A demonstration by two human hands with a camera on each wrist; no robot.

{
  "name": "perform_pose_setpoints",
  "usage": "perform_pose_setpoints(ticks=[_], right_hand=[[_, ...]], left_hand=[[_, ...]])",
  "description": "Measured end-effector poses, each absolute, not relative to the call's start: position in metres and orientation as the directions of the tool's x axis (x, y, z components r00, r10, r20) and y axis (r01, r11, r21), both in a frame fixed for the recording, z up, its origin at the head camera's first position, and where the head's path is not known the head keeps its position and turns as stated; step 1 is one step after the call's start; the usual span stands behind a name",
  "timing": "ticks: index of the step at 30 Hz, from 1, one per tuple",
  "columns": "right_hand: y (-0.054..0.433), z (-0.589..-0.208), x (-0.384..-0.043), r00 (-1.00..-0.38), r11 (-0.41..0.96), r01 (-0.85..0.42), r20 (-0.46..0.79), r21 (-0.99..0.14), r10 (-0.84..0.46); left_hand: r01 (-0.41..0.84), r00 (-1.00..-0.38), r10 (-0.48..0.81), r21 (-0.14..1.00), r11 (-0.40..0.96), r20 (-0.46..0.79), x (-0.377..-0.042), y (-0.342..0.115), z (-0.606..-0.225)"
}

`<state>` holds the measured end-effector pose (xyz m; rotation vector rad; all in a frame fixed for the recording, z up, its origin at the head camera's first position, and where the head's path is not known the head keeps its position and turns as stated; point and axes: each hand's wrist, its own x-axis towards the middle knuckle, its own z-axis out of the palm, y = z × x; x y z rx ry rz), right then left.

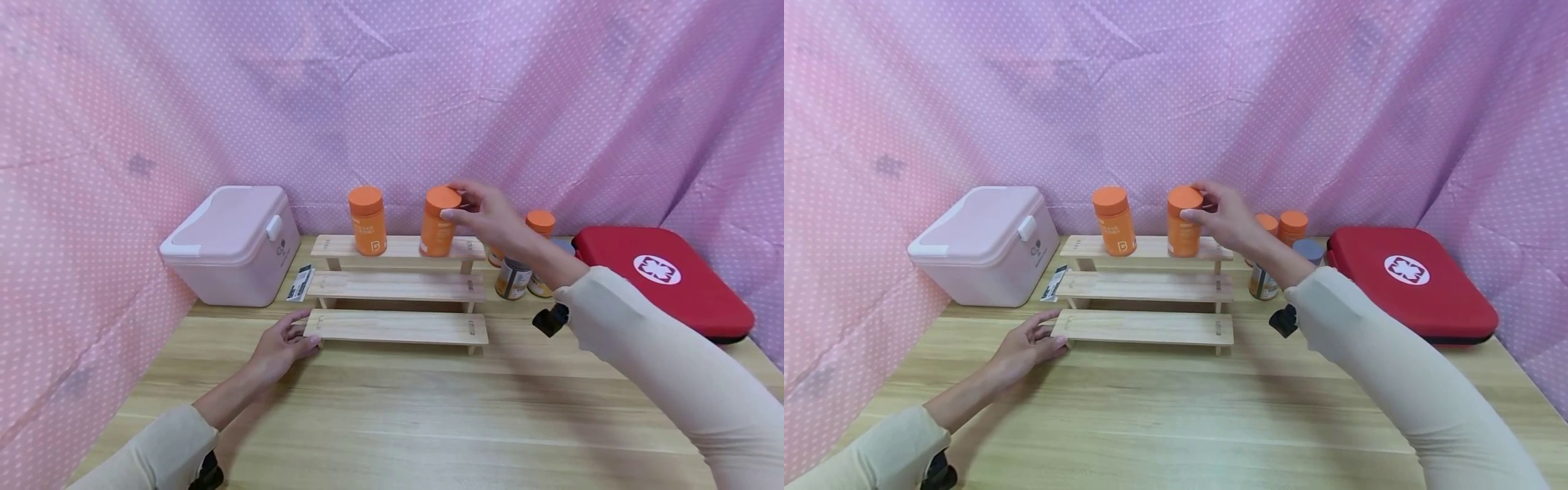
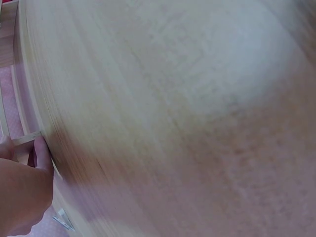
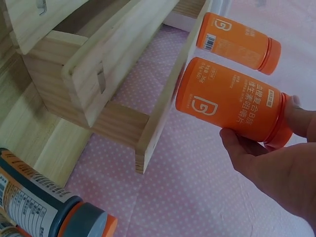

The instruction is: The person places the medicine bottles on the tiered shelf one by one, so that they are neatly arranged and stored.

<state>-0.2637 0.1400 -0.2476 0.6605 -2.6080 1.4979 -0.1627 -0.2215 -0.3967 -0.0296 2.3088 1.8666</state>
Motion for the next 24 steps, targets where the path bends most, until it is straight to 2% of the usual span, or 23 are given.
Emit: perform_pose_setpoints(ticks=[9, 24], right_hand=[[0.137, -0.248, -0.272, -0.922, 0.461, -0.352, 0.215, -0.815, -0.322], [0.138, -0.246, -0.273, -0.915, 0.474, -0.35, 0.188, -0.808, -0.356]], left_hand=[[-0.126, -0.985, 0.086, 0.966, 0.226, -0.149, -0.163, -0.22, -0.394], [-0.137, -0.985, 0.069, 0.964, 0.227, -0.156, -0.162, -0.22, -0.395]])
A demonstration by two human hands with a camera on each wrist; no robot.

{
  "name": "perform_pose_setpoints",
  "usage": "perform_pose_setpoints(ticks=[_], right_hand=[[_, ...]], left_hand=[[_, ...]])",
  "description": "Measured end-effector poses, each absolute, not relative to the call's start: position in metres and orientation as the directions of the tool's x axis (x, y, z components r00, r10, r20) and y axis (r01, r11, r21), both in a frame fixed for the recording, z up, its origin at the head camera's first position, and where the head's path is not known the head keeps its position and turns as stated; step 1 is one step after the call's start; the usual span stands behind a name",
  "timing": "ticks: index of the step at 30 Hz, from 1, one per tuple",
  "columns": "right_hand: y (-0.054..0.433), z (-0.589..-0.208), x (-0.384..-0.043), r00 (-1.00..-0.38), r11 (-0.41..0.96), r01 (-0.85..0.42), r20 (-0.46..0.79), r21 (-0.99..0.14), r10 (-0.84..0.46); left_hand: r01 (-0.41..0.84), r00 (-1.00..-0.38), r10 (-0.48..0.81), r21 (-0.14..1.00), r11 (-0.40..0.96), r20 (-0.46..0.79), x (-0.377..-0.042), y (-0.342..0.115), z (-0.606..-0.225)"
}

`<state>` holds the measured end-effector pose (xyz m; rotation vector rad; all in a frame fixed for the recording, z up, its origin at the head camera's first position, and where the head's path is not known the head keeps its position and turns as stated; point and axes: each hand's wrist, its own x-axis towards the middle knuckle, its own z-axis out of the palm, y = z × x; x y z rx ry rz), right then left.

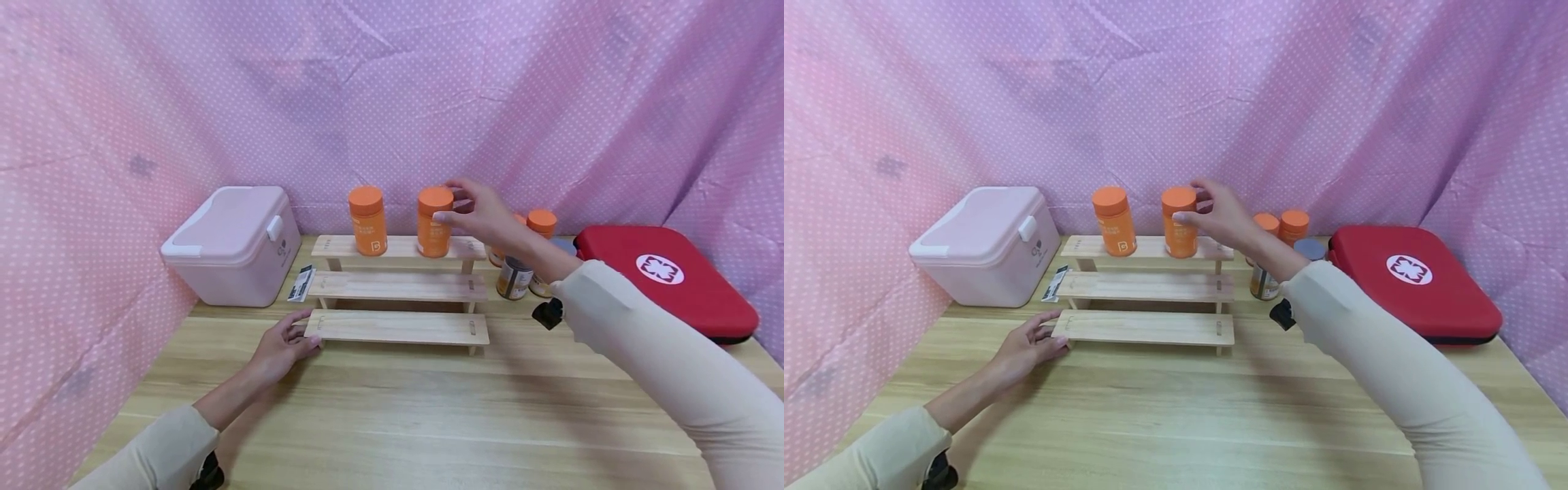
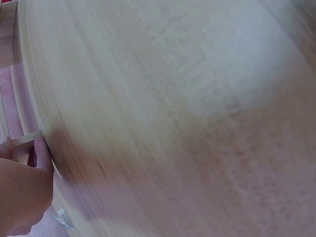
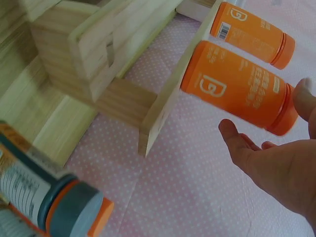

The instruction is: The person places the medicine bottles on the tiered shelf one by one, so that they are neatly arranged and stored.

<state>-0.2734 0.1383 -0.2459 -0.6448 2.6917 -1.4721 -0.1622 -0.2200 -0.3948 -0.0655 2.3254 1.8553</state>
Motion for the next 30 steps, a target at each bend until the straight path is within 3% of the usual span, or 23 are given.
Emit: perform_pose_setpoints(ticks=[10, 20, 26, 30], right_hand=[[0.181, -0.241, -0.253, -0.931, 0.513, -0.332, 0.189, -0.792, -0.312], [0.236, -0.259, -0.222, -0.956, 0.601, -0.292, 0.207, -0.744, -0.209], [0.259, -0.271, -0.213, -0.942, 0.638, -0.331, 0.284, -0.696, -0.18], [0.27, -0.274, -0.208, -0.956, 0.661, -0.287, 0.256, -0.694, -0.146]], left_hand=[[-0.131, -0.986, 0.068, 0.963, 0.236, -0.151, -0.16, -0.221, -0.394], [-0.137, -0.985, 0.068, 0.964, 0.228, -0.157, -0.161, -0.222, -0.395], [-0.125, -0.986, 0.076, 0.965, 0.229, -0.145, -0.16, -0.22, -0.395], [-0.121, -0.987, 0.078, 0.965, 0.231, -0.143, -0.159, -0.218, -0.394]])
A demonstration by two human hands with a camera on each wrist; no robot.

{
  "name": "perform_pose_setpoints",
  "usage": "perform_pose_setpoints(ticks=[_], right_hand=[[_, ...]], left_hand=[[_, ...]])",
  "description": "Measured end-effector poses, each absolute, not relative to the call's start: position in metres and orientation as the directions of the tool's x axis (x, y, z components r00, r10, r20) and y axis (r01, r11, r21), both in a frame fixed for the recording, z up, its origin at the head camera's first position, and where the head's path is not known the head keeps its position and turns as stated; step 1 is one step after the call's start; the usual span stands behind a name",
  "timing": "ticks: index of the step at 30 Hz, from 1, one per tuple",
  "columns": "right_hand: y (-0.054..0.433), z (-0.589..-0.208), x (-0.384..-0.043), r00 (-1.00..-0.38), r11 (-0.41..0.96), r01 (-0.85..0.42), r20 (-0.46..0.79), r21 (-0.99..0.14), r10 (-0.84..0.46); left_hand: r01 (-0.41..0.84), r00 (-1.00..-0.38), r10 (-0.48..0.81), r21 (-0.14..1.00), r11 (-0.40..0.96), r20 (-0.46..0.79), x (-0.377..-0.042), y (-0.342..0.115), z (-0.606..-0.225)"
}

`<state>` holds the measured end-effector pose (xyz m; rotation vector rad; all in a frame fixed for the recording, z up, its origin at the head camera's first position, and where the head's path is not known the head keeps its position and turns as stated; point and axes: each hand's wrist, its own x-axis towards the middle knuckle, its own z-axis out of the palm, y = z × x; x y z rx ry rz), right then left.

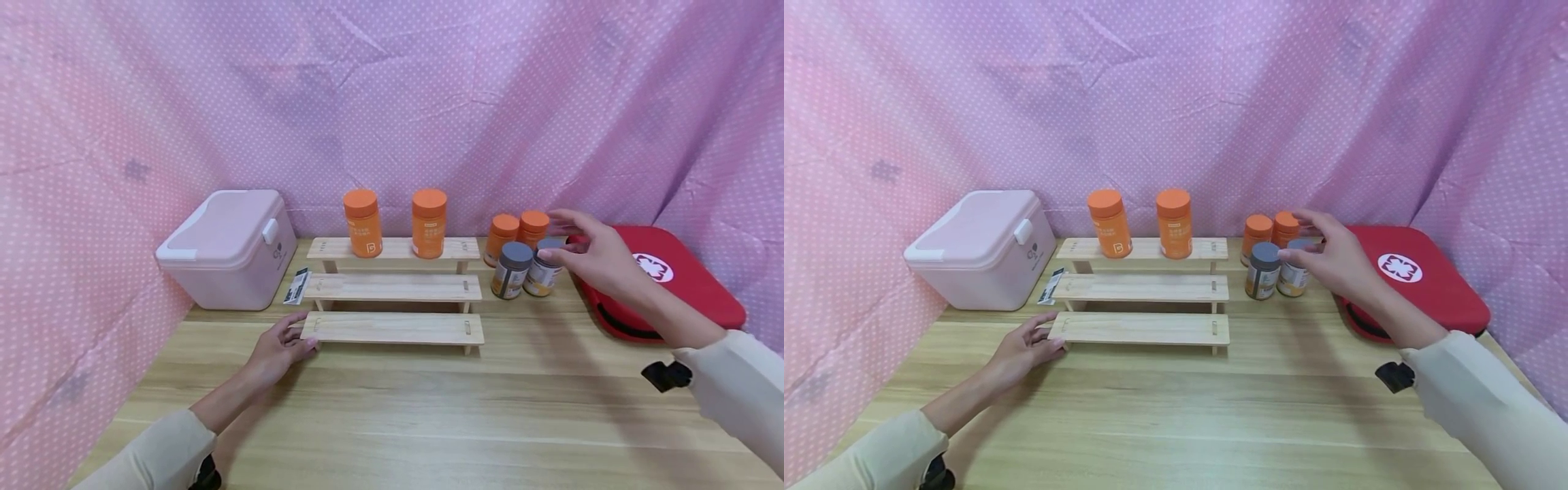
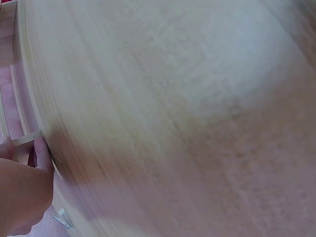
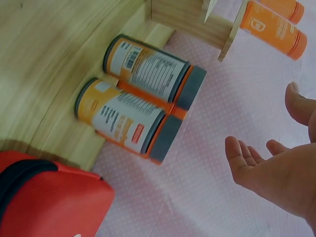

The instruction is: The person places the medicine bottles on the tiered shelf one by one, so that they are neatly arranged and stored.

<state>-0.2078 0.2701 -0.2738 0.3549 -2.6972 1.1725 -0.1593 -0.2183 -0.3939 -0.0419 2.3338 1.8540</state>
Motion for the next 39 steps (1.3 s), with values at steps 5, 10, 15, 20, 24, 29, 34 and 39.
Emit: perform_pose_setpoints(ticks=[5, 10, 15, 20, 24, 29, 34, 39], right_hand=[[0.284, -0.276, -0.211, -0.971, 0.669, -0.23, 0.208, -0.707, -0.115], [0.3, -0.284, -0.226, -0.982, 0.685, -0.184, 0.165, -0.705, -0.094], [0.314, -0.298, -0.242, -0.993, 0.702, -0.12, 0.078, -0.702, -0.092], [0.318, -0.315, -0.252, -0.99, 0.718, -0.12, 0.031, -0.686, -0.136], [0.317, -0.327, -0.256, -0.987, 0.74, -0.138, 0.027, -0.658, -0.16], [0.317, -0.337, -0.259, -0.989, 0.753, -0.128, 0.023, -0.645, -0.149], [0.316, -0.341, -0.258, -0.987, 0.736, -0.151, 0.063, -0.659, -0.146], [0.315, -0.343, -0.259, -0.988, 0.723, -0.15, 0.075, -0.674, -0.135]], left_hand=[[-0.122, -0.987, 0.075, 0.965, 0.234, -0.143, -0.159, -0.218, -0.393], [-0.118, -0.988, 0.073, 0.965, 0.236, -0.138, -0.159, -0.218, -0.394], [-0.119, -0.987, 0.079, 0.967, 0.225, -0.14, -0.159, -0.219, -0.395], [-0.13, -0.985, 0.08, 0.968, 0.217, -0.15, -0.158, -0.219, -0.396], [-0.141, -0.984, 0.072, 0.966, 0.219, -0.16, -0.158, -0.219, -0.397], [-0.148, -0.983, 0.072, 0.965, 0.216, -0.167, -0.16, -0.219, -0.397], [-0.128, -0.985, 0.082, 0.966, 0.223, -0.149, -0.159, -0.219, -0.395], [-0.118, -0.987, 0.08, 0.967, 0.228, -0.139, -0.159, -0.219, -0.394]])
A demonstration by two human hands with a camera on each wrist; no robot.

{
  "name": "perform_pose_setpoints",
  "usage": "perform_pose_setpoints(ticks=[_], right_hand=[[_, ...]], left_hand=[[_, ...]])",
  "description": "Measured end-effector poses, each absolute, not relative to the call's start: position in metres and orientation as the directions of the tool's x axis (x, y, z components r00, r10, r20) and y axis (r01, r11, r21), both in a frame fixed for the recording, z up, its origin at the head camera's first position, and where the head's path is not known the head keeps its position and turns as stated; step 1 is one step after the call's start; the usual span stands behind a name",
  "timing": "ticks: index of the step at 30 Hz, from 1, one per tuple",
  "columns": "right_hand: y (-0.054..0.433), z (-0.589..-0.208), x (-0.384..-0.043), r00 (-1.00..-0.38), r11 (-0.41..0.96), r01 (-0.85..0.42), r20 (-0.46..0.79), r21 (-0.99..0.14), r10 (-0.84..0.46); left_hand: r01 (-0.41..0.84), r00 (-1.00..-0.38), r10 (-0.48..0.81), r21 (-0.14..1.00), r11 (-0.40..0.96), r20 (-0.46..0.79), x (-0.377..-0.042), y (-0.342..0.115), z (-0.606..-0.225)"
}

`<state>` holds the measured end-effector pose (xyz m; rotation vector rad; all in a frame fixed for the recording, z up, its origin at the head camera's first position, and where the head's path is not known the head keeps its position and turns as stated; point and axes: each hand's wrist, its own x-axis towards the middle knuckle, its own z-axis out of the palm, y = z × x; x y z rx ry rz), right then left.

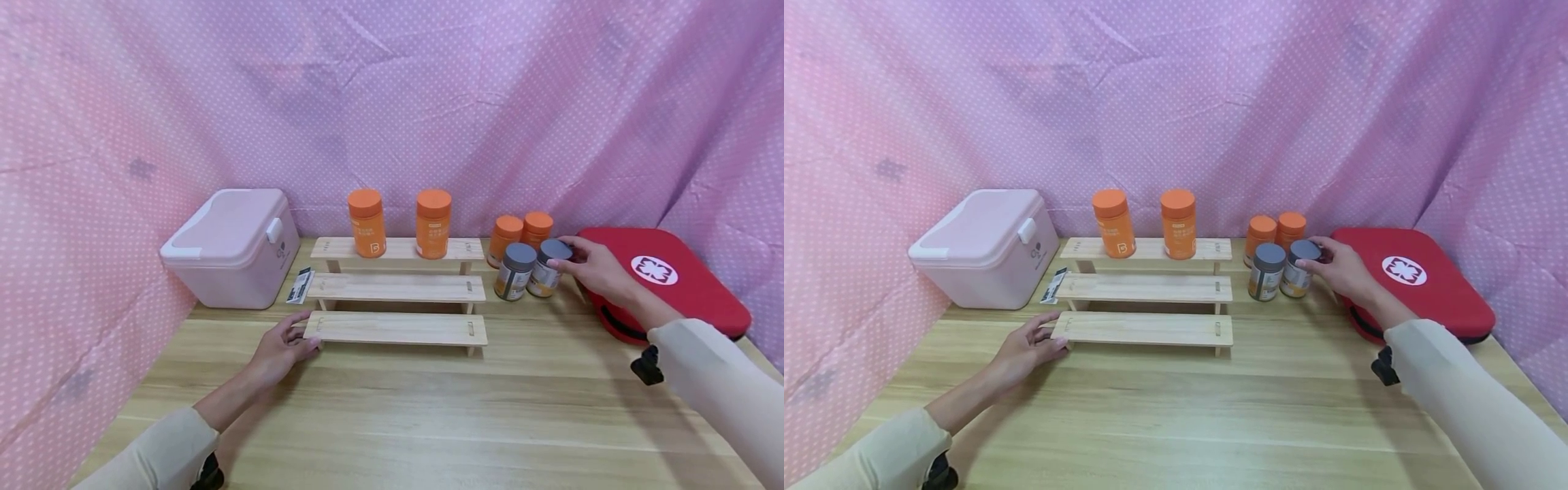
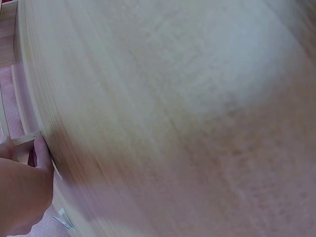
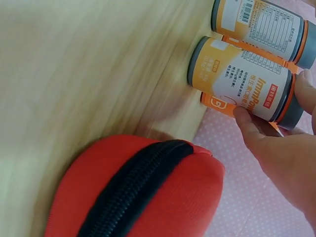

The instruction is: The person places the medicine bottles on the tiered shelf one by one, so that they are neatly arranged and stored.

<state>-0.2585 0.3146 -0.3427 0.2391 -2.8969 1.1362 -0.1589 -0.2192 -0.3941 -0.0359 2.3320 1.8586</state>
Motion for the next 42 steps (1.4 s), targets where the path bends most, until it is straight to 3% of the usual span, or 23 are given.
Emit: perform_pose_setpoints(ticks=[27, 34, 42], right_hand=[[0.326, -0.342, -0.244, -0.978, 0.711, -0.2, 0.187, -0.675, -0.097], [0.337, -0.316, -0.219, -0.977, 0.704, -0.197, 0.193, -0.682, -0.087], [0.313, -0.28, -0.19, -0.961, 0.694, -0.268, 0.239, -0.668, -0.141]], left_hand=[[-0.146, -0.984, 0.065, 0.965, 0.218, -0.163, -0.161, -0.221, -0.395], [-0.144, -0.984, 0.073, 0.964, 0.224, -0.164, -0.161, -0.221, -0.394], [-0.14, -0.983, 0.086, 0.964, 0.224, -0.163, -0.16, -0.221, -0.395]])
